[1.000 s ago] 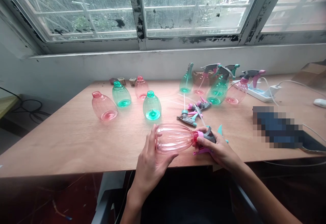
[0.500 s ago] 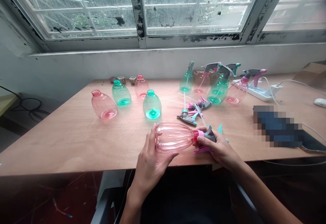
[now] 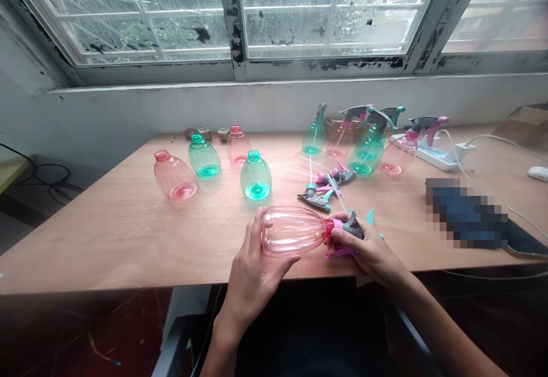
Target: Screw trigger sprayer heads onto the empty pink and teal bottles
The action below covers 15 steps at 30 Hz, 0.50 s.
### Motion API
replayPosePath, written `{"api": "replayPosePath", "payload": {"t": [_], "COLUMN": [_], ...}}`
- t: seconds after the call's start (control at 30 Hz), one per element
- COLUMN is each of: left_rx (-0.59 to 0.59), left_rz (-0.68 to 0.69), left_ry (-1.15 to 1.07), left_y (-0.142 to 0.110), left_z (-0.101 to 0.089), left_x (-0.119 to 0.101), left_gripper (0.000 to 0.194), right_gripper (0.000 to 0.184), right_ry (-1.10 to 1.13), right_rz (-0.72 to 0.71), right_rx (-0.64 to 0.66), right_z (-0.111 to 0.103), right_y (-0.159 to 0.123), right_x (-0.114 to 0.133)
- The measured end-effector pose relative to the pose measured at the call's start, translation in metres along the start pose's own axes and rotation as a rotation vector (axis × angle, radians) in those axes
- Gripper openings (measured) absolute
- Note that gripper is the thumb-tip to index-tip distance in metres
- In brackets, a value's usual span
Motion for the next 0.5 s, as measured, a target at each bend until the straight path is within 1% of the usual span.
{"api": "replayPosePath", "payload": {"t": [0.5], "left_rx": [0.005], "left_rz": [0.0], "left_ry": [-0.017], "left_y": [-0.0004], "left_z": [-0.0001], "left_x": [-0.0005], "left_gripper": [0.096], "right_gripper": [0.032], "right_ry": [-0.003], "right_rz": [-0.009], "right_rx": [0.008], "right_z": [0.0002], "right_y": [-0.0002], "right_x": [0.0002]}}
Point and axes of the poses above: each hand's wrist, its own y-axis towards the middle knuckle, its own z-axis out of the palm, x = y × z, the point moved 5 cm from there along y, towards the middle knuckle, and after that the axes turned 1 degree about x, right-handed, at the moved point
